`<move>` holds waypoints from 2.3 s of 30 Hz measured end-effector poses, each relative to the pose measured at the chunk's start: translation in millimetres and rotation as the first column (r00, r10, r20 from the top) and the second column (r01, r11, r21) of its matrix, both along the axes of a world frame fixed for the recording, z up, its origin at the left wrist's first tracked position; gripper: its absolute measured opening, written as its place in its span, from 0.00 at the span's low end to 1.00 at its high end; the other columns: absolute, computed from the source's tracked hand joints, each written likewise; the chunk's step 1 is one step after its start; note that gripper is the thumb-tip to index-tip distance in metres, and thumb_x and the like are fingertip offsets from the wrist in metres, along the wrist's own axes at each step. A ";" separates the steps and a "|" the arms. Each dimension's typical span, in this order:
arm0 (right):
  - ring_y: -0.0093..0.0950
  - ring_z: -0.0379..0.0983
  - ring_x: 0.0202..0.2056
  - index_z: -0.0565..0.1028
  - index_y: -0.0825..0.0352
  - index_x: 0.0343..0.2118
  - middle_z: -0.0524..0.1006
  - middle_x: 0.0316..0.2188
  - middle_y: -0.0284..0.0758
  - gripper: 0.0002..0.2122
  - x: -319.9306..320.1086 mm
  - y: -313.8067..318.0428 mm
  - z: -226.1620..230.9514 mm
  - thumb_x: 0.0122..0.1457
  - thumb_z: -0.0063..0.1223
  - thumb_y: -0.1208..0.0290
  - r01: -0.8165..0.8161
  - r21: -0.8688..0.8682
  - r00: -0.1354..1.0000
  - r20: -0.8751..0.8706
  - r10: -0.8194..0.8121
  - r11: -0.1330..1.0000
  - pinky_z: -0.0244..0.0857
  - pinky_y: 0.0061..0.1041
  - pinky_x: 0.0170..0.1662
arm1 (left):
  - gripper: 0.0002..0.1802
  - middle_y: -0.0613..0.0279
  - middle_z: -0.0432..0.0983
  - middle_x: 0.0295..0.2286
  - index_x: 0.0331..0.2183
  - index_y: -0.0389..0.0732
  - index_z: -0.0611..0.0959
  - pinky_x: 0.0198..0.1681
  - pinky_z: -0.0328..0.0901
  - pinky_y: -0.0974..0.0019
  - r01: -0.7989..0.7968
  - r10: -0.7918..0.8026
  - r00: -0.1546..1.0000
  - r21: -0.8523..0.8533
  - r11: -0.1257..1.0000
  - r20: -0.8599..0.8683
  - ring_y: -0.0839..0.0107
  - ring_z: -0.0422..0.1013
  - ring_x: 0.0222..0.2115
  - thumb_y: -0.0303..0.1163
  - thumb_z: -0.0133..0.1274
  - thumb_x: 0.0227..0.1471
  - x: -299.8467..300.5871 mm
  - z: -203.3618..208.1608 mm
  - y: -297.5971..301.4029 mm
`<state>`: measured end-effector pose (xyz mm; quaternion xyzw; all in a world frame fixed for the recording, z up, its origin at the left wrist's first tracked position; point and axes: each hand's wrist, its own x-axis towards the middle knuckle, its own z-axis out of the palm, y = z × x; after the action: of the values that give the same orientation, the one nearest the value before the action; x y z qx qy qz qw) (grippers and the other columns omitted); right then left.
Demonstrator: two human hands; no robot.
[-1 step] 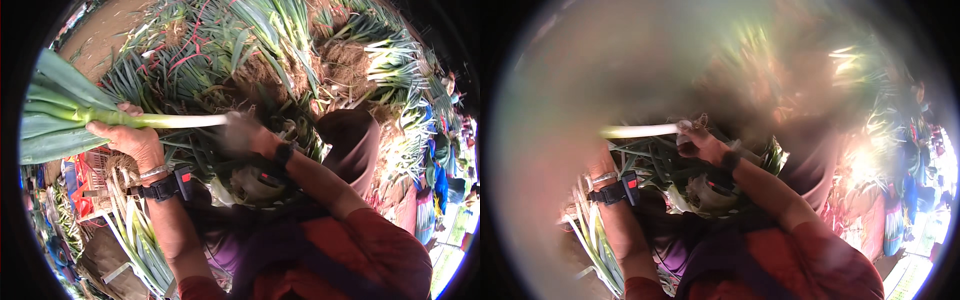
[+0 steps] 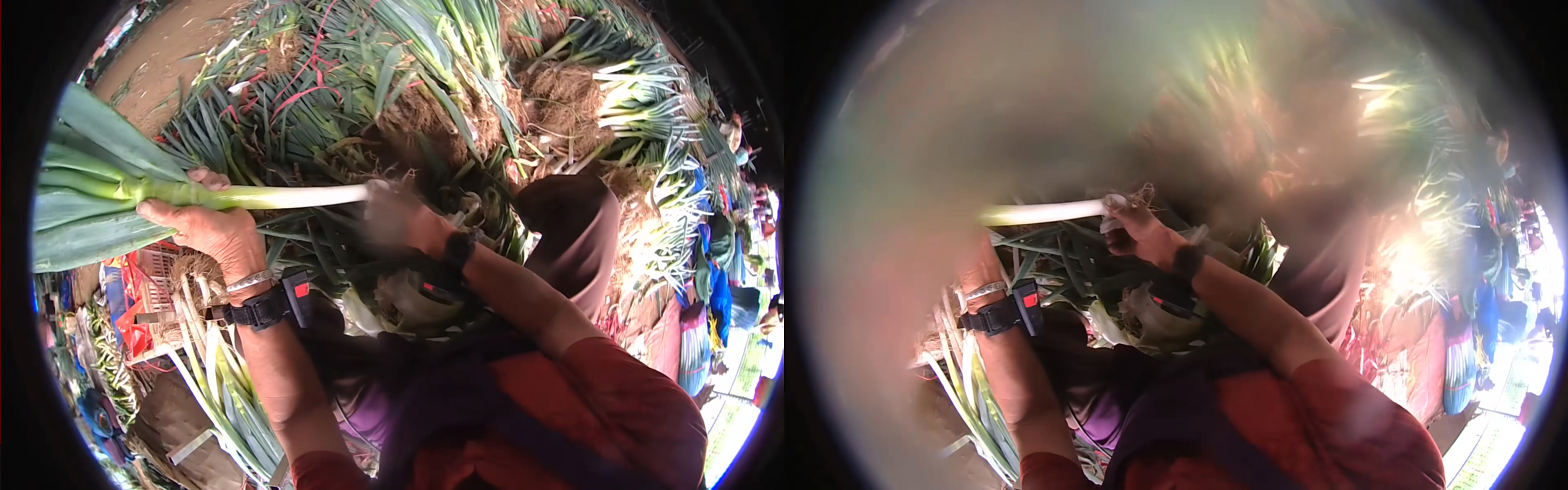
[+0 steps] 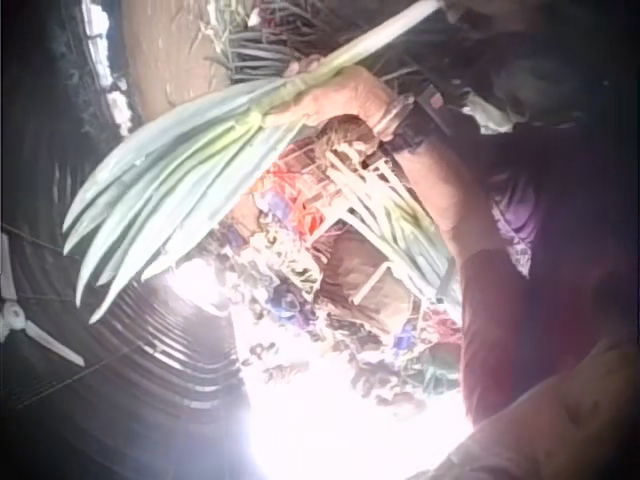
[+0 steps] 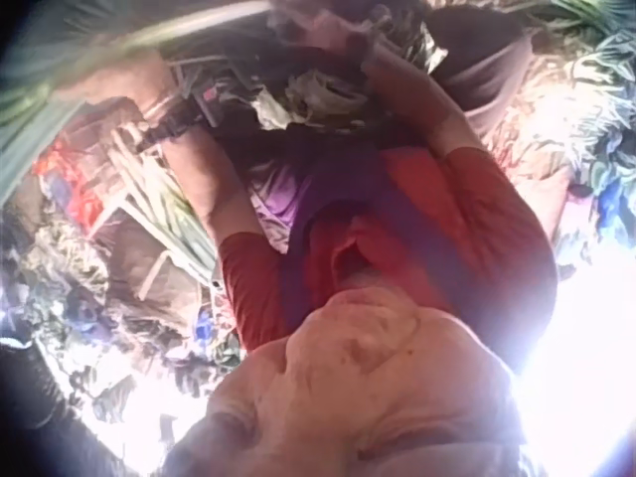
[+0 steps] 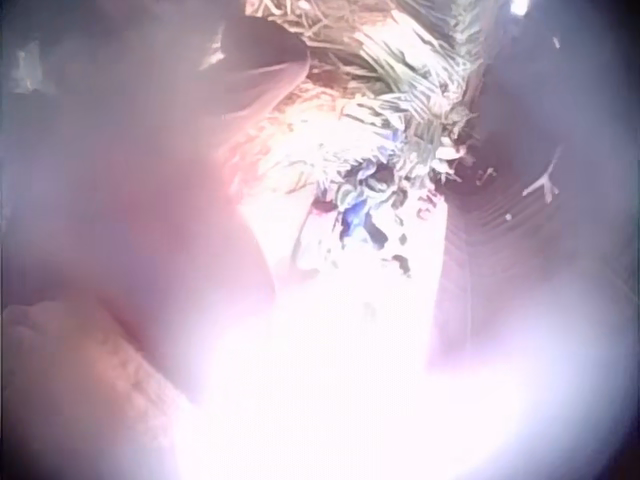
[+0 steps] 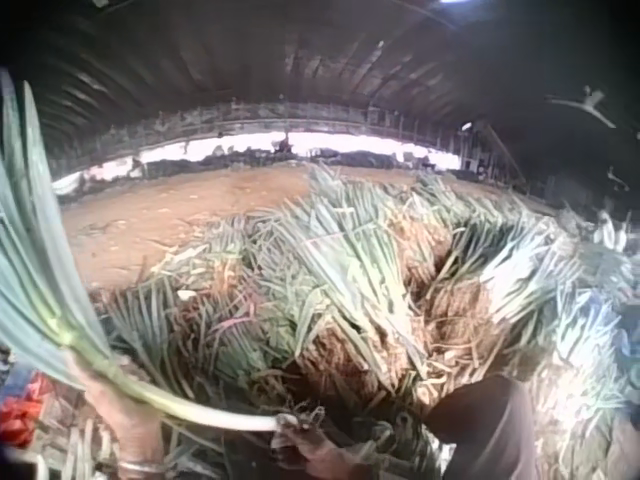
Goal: Cleaning soil and outer layers from leeks and bunching them with plastic ties.
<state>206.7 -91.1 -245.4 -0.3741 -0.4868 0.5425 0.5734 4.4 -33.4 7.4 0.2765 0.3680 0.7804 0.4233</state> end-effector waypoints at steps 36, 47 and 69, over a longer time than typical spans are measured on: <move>0.38 0.73 0.24 0.72 0.68 0.27 0.74 0.23 0.39 0.16 -14.5 -30.2 159.9 0.51 0.54 0.57 -0.659 0.014 0.023 1.000 0.001 0.752 0.66 0.32 0.25 | 0.30 0.60 0.66 0.20 0.43 0.43 0.67 0.18 0.59 0.73 0.181 -0.181 0.984 -0.045 0.982 0.006 0.74 0.60 0.16 0.61 0.40 0.54 -91.5 -31.8 32.7; 0.36 0.69 0.22 0.72 0.64 0.21 0.70 0.16 0.36 0.15 -13.4 -56.7 189.9 0.56 0.49 0.59 -0.724 0.112 0.367 0.898 0.242 0.680 0.60 0.34 0.23 | 0.17 0.56 0.66 0.25 0.42 0.37 0.68 0.23 0.58 0.73 0.577 -0.602 0.769 0.171 0.799 0.214 0.73 0.59 0.21 0.36 0.51 0.55 -125.3 -37.4 44.3; 0.30 0.70 0.39 0.64 0.67 0.47 0.66 0.41 0.37 0.17 23.2 -90.6 198.9 0.54 0.47 0.72 -0.653 0.048 0.051 0.999 -0.019 0.756 0.68 0.29 0.39 | 0.17 0.59 0.65 0.23 0.38 0.36 0.68 0.23 0.59 0.73 0.354 -0.379 0.918 0.193 0.915 0.118 0.74 0.60 0.20 0.38 0.52 0.55 -150.5 -55.2 55.7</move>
<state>229.9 -181.7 -46.6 -0.3423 -0.9292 0.1328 0.0427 -146.1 22.3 -47.8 0.3146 0.2091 0.7339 0.5645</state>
